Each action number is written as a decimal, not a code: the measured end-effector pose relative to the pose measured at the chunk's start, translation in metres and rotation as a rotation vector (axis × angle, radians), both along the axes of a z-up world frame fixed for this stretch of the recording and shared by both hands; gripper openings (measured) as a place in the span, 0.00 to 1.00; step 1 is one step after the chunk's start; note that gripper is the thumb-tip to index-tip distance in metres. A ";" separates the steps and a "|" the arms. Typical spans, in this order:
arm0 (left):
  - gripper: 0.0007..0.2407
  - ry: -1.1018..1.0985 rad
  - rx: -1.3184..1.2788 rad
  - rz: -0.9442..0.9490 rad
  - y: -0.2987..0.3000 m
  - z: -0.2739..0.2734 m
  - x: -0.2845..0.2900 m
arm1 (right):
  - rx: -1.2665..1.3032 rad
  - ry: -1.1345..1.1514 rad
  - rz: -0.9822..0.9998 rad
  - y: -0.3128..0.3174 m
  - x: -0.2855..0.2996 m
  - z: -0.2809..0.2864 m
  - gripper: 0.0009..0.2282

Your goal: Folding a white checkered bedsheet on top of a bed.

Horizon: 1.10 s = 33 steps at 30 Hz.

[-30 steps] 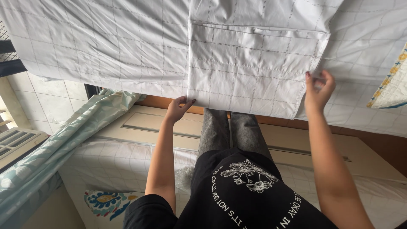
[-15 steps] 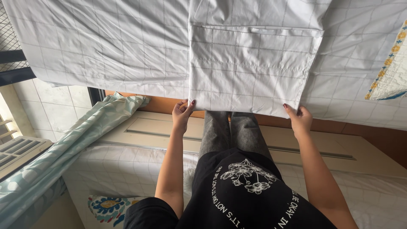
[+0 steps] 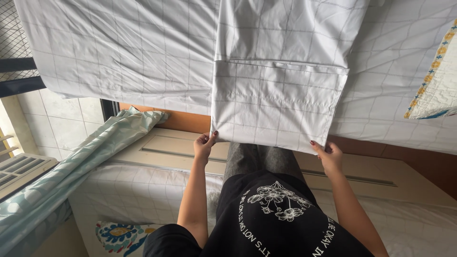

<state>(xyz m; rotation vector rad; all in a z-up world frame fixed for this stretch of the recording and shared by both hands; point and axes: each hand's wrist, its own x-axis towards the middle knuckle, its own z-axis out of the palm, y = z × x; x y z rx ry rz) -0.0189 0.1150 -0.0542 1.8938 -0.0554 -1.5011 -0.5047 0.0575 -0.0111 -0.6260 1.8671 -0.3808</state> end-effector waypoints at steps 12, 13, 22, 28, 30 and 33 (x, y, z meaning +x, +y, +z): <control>0.14 -0.844 -0.465 -0.572 -0.157 0.049 0.016 | -0.512 0.365 0.288 -0.134 -0.024 -0.002 0.24; 0.16 -0.769 -0.469 -0.574 -0.175 0.049 0.015 | -0.506 0.264 0.236 -0.154 -0.020 -0.002 0.24; 0.18 -0.479 -0.388 -0.480 -0.259 0.004 0.005 | -0.340 -0.261 -0.113 -0.239 -0.011 -0.018 0.17; 0.11 -0.172 -0.340 -0.227 -0.254 0.029 0.005 | -0.245 -0.364 -0.036 -0.237 -0.043 -0.041 0.10; 0.10 -0.101 -0.394 -0.170 -0.247 0.039 0.007 | -0.247 -0.401 -0.032 -0.240 -0.034 -0.020 0.08; 0.09 0.014 -0.497 -0.087 -0.236 0.042 0.012 | -0.253 -0.551 -0.122 -0.245 -0.021 0.011 0.07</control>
